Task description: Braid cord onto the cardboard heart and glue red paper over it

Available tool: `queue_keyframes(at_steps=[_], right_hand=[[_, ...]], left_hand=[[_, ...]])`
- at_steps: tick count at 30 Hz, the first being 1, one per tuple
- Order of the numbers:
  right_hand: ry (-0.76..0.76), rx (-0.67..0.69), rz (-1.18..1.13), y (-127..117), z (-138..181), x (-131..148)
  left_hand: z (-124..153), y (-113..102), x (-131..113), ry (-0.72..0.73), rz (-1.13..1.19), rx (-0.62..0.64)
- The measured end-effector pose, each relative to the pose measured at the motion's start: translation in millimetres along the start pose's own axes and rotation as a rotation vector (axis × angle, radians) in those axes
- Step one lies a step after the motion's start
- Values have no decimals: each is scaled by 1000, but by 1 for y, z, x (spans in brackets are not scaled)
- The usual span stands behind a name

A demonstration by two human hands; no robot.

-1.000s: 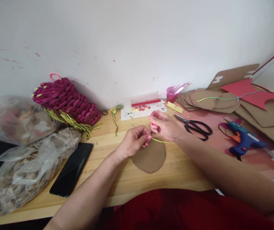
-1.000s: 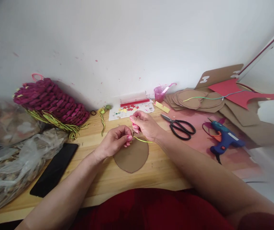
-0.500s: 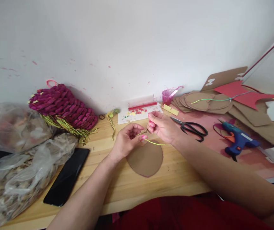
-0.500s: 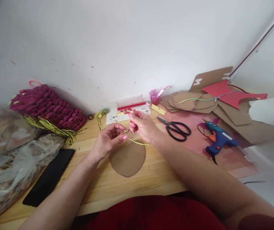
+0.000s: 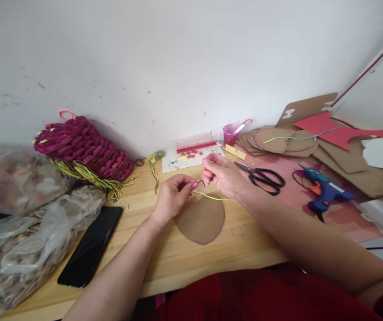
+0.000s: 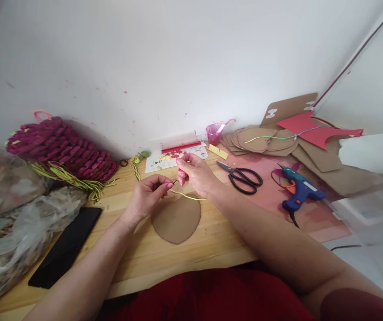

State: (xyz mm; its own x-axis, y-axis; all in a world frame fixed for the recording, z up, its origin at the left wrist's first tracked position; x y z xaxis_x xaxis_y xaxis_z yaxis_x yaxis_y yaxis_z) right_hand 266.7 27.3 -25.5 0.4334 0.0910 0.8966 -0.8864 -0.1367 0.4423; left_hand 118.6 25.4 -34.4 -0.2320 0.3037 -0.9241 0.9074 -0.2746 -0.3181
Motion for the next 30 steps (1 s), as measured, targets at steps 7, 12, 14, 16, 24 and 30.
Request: queue_keyframes(at_steps=[7,12,14,16,24,30], right_hand=[[-4,2,-127,0,0,3],[0,-15,-90,-1,2,5],[-33,-40,-34,-1,3,8],[-32,-68,46,0,4,7],[126,13,178,14,9,-13],[137,197,122,24,7,-22]], left_hand=[[-1,-2,2,18,29,-44],[0,-3,1,-53,169,-65],[0,-3,2,-101,262,-89],[0,-3,4,-147,361,-112],[1,4,10,-276,622,-113],[1,10,15,-358,828,-61]])
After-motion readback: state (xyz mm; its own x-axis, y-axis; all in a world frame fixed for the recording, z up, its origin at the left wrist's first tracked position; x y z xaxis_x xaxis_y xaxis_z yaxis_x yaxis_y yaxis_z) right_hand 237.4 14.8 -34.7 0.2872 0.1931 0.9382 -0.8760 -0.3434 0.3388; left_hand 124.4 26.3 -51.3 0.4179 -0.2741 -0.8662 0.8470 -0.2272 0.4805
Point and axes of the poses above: each hand's wrist, its own z-axis away from the middle knuckle, its own y-axis out of the palm, x = y × z, the point moved 7 cm from there along -z, towards the middle knuckle, and after that the axes turned 5 degrees about y, right-handed, at the moved point
